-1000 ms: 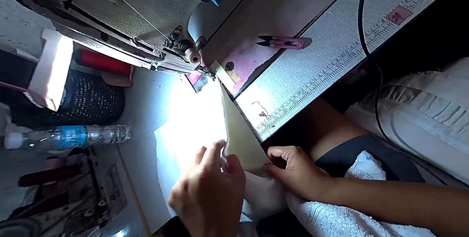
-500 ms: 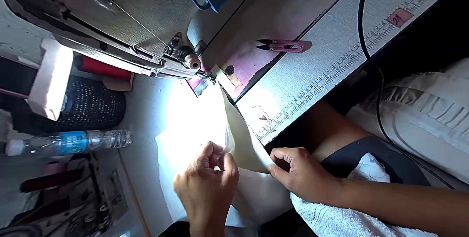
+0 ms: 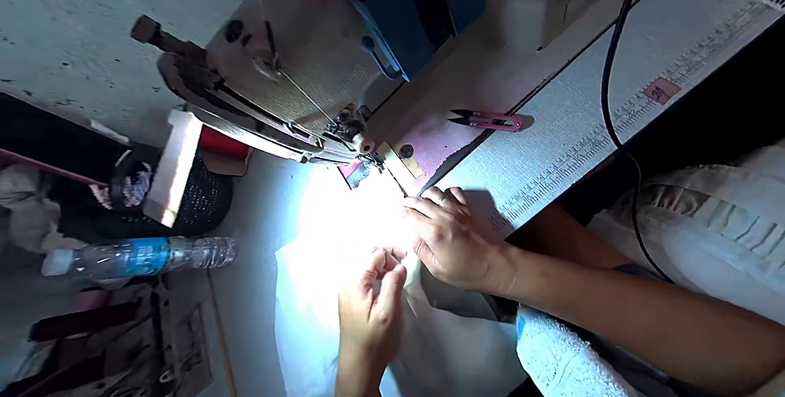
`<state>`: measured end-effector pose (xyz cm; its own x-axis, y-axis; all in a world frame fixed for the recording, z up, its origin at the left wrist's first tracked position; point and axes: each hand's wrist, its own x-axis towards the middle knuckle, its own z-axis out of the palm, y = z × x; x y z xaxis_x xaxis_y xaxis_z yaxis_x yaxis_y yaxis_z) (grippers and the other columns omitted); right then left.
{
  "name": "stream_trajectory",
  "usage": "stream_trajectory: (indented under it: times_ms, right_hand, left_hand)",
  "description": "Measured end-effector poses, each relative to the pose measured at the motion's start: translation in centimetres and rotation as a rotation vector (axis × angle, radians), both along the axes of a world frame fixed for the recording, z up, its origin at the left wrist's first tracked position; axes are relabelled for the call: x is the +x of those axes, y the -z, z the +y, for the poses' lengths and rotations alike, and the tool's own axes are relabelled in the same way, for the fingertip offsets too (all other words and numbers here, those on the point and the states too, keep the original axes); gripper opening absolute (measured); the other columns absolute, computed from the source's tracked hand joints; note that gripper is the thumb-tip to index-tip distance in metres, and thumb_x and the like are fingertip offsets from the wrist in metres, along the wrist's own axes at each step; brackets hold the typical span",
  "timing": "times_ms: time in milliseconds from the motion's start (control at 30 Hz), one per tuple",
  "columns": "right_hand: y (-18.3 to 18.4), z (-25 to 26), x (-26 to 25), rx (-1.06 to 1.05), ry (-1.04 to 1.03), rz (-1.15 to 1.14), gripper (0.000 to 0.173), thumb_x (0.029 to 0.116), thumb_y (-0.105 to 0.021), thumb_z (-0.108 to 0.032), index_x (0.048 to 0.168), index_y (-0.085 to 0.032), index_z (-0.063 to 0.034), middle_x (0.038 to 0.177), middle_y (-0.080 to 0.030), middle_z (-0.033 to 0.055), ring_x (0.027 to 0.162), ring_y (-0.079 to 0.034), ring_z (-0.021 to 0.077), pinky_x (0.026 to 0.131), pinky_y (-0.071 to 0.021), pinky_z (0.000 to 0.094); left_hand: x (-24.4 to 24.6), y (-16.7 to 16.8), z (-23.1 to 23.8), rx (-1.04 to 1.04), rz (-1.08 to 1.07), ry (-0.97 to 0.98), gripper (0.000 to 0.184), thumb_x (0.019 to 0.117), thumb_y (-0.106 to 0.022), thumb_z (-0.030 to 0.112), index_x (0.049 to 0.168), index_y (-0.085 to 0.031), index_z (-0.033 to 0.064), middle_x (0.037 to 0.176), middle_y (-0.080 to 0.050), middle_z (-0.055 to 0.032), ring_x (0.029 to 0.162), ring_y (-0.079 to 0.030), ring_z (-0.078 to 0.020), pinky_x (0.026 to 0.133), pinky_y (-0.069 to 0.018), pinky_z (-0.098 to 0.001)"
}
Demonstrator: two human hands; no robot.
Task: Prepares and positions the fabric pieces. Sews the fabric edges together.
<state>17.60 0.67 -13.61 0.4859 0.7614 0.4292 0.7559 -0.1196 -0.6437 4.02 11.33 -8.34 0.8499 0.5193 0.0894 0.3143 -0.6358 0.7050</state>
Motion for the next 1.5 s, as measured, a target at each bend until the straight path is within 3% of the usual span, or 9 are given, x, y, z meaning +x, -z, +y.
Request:
stream_trajectory:
  times_ms: [200, 433, 667, 800, 933, 1033, 1133, 1333, 1500]
  right_hand:
    - [-0.3, 0.2, -0.6, -0.053, 0.101, 0.087, 0.030, 0.1009, -0.051, -0.027, 0.107, -0.075, -0.0090, 0.112, -0.070, 0.0074, 0.112, -0.062, 0.0256, 0.090, -0.0496, 0.0450]
    - [-2.4, 3.2, 0.9, -0.202, 0.316, 0.188, 0.015, 0.0907, -0.067, -0.020, 0.091, -0.067, -0.0048, 0.073, -0.065, 0.0083, 0.073, -0.069, 0.0250, 0.066, -0.0541, 0.0432]
    - [-1.5, 4.6, -0.4, -0.198, 0.349, 0.142, 0.005, 0.0850, -0.066, -0.012, 0.088, -0.068, -0.0085, 0.070, -0.065, 0.0056, 0.067, -0.068, 0.0223, 0.057, -0.0519, 0.0399]
    - [-0.5, 4.9, -2.1, -0.156, 0.418, -0.150, 0.018, 0.0896, -0.059, -0.015, 0.092, -0.073, -0.0034, 0.067, -0.064, 0.0066, 0.063, -0.067, 0.0211, 0.053, -0.0508, 0.0343]
    - [-0.4, 3.8, -2.8, -0.089, 0.363, -0.259, 0.019, 0.0927, -0.059, -0.012, 0.094, -0.075, -0.0031, 0.069, -0.066, 0.0069, 0.063, -0.066, 0.0210, 0.053, -0.0497, 0.0318]
    - [-0.6, 2.0, -1.8, 0.033, 0.229, -0.008, 0.015, 0.0907, -0.061, -0.016, 0.092, -0.073, -0.0078, 0.084, -0.068, 0.0058, 0.077, -0.067, 0.0184, 0.063, -0.0543, 0.0318]
    - [-1.1, 1.2, 0.1, 0.238, 0.111, 0.358, 0.013, 0.0895, -0.063, -0.009, 0.100, -0.071, -0.0065, 0.100, -0.068, 0.0032, 0.093, -0.065, 0.0079, 0.080, -0.0570, 0.0228]
    - [-2.0, 2.5, 1.9, 0.136, 0.069, 0.496, 0.009, 0.0962, -0.062, -0.010, 0.102, -0.070, -0.0100, 0.086, -0.066, -0.0034, 0.066, -0.059, -0.0008, 0.058, -0.0510, 0.0141]
    - [-3.0, 3.3, 1.5, 0.229, -0.082, 0.515, 0.015, 0.0865, -0.073, -0.018, 0.099, -0.070, -0.0115, 0.097, -0.069, -0.0050, 0.093, -0.064, 0.0024, 0.078, -0.0547, 0.0182]
  left_hand:
    - [6.7, 0.7, 5.1, 0.197, 0.097, -0.114, 0.018, 0.1023, -0.059, 0.017, 0.104, -0.066, 0.0007, 0.087, -0.066, -0.0066, 0.068, -0.061, -0.0084, 0.062, -0.0519, -0.0259]
    - [7.4, 4.1, 7.6, -0.007, -0.128, -0.058, 0.006, 0.0918, -0.066, 0.012, 0.096, -0.063, 0.0087, 0.072, -0.056, 0.0076, 0.057, -0.048, 0.0031, 0.052, -0.0381, -0.0115]
    - [8.1, 1.9, 8.3, 0.103, 0.125, -0.134, 0.038, 0.0998, -0.063, 0.025, 0.132, -0.057, 0.0060, 0.104, -0.063, -0.0048, 0.075, -0.057, -0.0069, 0.066, -0.0469, -0.0239]
    - [8.5, 0.0, 8.7, 0.267, 0.392, -0.055, 0.031, 0.0965, -0.069, 0.027, 0.120, -0.059, 0.0090, 0.088, -0.061, -0.0054, 0.075, -0.060, -0.0189, 0.068, -0.0501, -0.0428]
    - [6.4, 0.2, 8.3, 0.203, 0.196, 0.004, 0.008, 0.0937, -0.070, 0.021, 0.094, -0.065, 0.0147, 0.087, -0.063, 0.0035, 0.082, -0.062, -0.0081, 0.072, -0.0511, -0.0323]
    - [4.1, 1.5, 7.3, 0.043, -0.206, 0.047, 0.008, 0.0944, -0.067, 0.014, 0.102, -0.066, 0.0113, 0.101, -0.069, 0.0054, 0.097, -0.066, -0.0028, 0.088, -0.0567, -0.0241]
    - [2.6, 2.8, 6.7, -0.103, -0.500, 0.085, 0.013, 0.0932, -0.070, 0.005, 0.103, -0.067, 0.0118, 0.099, -0.072, 0.0035, 0.096, -0.070, -0.0094, 0.087, -0.0600, -0.0289]
    - [2.4, 2.8, 6.7, -0.220, -0.521, 0.076, 0.028, 0.0891, -0.074, 0.002, 0.115, -0.068, 0.0100, 0.109, -0.074, 0.0020, 0.099, -0.071, -0.0113, 0.089, -0.0607, -0.0300]
    - [2.4, 1.9, 6.3, -0.174, -0.442, 0.016, 0.016, 0.0859, -0.077, 0.005, 0.101, -0.073, 0.0079, 0.099, -0.075, 0.0005, 0.093, -0.072, -0.0109, 0.082, -0.0621, -0.0284]
